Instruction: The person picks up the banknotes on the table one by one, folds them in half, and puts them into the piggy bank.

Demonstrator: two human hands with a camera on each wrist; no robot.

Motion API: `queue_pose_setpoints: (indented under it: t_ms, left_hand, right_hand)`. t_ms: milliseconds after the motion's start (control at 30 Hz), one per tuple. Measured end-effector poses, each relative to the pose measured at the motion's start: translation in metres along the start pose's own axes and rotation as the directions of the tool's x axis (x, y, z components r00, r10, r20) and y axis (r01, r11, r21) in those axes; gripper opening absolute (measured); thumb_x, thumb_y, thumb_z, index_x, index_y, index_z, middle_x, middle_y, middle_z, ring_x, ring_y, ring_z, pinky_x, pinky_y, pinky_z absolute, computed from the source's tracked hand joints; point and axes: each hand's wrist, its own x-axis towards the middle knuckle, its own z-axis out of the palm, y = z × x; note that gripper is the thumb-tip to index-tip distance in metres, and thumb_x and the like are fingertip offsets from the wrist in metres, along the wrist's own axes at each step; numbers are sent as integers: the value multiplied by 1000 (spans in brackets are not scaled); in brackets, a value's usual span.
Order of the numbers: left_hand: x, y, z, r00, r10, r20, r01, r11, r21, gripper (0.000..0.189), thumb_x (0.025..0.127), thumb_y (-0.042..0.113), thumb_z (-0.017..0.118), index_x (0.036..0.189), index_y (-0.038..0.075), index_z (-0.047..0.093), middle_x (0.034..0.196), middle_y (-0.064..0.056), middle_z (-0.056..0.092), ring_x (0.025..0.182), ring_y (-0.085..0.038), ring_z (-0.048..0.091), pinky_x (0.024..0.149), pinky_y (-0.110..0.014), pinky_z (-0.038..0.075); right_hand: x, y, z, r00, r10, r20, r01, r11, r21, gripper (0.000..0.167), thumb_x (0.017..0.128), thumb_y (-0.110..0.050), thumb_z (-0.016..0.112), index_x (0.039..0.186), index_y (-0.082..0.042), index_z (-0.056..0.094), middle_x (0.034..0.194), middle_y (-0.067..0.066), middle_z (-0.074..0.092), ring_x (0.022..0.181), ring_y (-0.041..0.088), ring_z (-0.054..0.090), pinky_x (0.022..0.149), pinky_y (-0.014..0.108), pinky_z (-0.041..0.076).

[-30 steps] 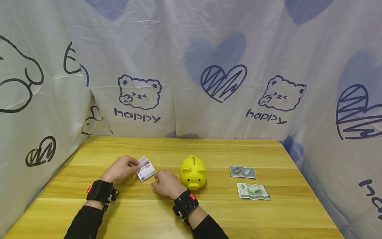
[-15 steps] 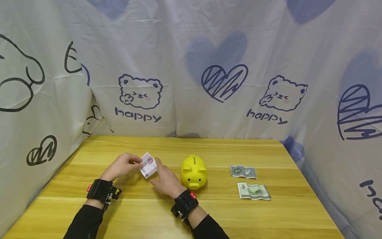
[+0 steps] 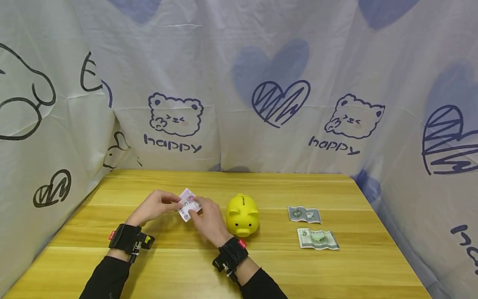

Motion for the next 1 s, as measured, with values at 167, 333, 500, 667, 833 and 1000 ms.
queue_pose_setpoints:
  t_ms: [167,333,500,667,833,1000]
  left_hand:
    - [0,0,0,1000,11,12,-11,999,-45,26,90,30,72,106,11,75,105,-7,73,94,-23,66,78,-36,54]
    - [0,2,1,1000,8,-19,-10,994,-113,26,92,31,69,105,9,75,95,-6,73,89,-32,66,78,-47,55]
    - [1,4,2,997,6,-83,-20,986,-165,21,92,29,70,99,9,74,92,-7,71,89,-36,64,76,-47,55]
    - [2,4,2,992,26,-127,-53,976,-213,16,92,16,70,100,4,64,90,-12,71,80,-27,66,70,-43,56]
    - [2,4,1,993,31,-117,-58,969,-241,21,93,6,66,111,1,57,91,-15,71,75,-18,65,69,-44,57]
    - [1,4,1,993,21,-114,-47,972,-230,22,95,5,62,116,1,56,95,-17,71,76,-18,65,70,-46,57]
  right_hand:
    - [1,0,0,995,3,-95,-2,1000,11,33,92,-14,68,123,-1,65,114,14,69,82,16,65,66,17,52]
    - [1,1,0,990,13,-144,-9,1000,23,29,90,-12,70,117,-3,70,108,12,72,75,11,61,59,17,50]
    - [1,2,0,989,29,-148,-24,999,36,27,88,-8,69,115,-4,71,103,12,73,70,8,58,53,17,49]
    - [1,2,0,989,38,-142,-31,998,51,34,88,-5,68,121,-4,66,100,13,72,70,9,59,53,18,50]
    - [2,2,0,989,38,-145,-30,998,57,40,88,-5,68,127,-2,61,92,13,71,70,11,61,53,18,49]
    - [2,3,0,989,64,-133,-56,996,65,36,89,-7,68,124,-3,63,92,10,70,71,9,59,55,18,50]
